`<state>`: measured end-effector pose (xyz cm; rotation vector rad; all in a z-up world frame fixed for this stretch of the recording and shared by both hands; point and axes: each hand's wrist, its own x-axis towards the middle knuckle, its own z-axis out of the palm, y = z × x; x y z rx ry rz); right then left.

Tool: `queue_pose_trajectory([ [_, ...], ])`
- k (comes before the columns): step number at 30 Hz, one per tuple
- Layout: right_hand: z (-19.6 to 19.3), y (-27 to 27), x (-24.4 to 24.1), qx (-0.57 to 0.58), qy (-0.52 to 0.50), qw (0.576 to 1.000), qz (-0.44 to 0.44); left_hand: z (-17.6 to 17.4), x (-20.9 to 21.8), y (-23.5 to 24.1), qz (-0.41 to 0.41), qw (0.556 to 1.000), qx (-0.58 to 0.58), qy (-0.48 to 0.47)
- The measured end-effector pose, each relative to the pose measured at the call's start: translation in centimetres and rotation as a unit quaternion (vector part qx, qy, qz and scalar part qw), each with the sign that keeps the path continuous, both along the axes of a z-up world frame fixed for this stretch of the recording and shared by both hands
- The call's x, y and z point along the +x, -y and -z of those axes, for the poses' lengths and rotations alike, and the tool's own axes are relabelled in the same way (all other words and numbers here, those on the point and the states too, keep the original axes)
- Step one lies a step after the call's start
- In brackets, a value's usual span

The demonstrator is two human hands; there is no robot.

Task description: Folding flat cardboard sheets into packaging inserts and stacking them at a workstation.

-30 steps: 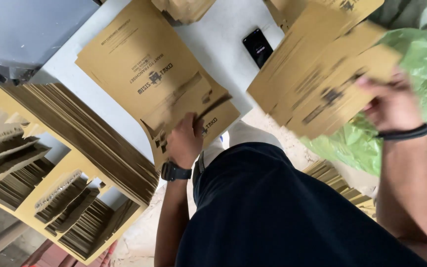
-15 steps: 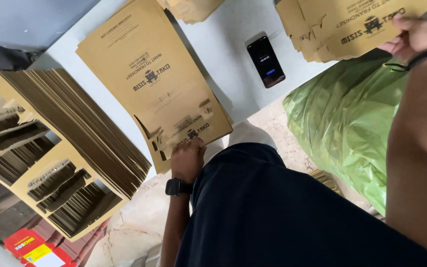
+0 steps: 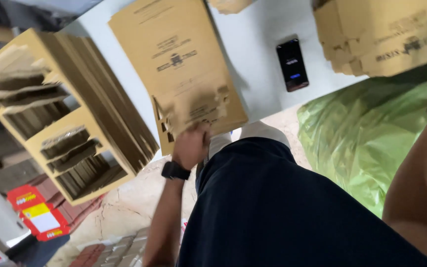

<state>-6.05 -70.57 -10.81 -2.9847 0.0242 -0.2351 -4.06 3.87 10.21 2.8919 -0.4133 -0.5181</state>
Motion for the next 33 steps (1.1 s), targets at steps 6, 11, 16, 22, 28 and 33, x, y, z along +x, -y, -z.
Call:
queue_pose_trajectory([
  [6,-15.7,-29.0,3.5,0.275,0.275,0.921,0.037,-13.7,11.0,-3.8,-0.175,0.94,-0.294,-0.004],
  [11,-16.7,-42.1,1.3,0.386,0.098,0.917,0.006,-21.4,11.6,-5.0,-0.228,0.856,-0.463,0.035],
  [16,-17.6,-49.1,2.3,0.442,0.056,0.894,-0.042,-23.5,10.0,-5.4,-0.198,0.801,-0.562,0.06],
  [22,-28.2,-55.8,4.4,0.381,-0.247,0.889,-0.057,-24.0,9.5,-4.5,-0.135,0.735,-0.663,0.045],
  [28,-17.4,-55.2,5.3,0.515,0.178,0.816,-0.195,-24.2,9.2,-2.2,-0.064,0.649,-0.758,0.006],
  [33,-21.7,-55.2,3.7,0.572,0.206,0.775,-0.172,-23.9,8.2,-1.1,-0.031,0.572,-0.819,-0.021],
])
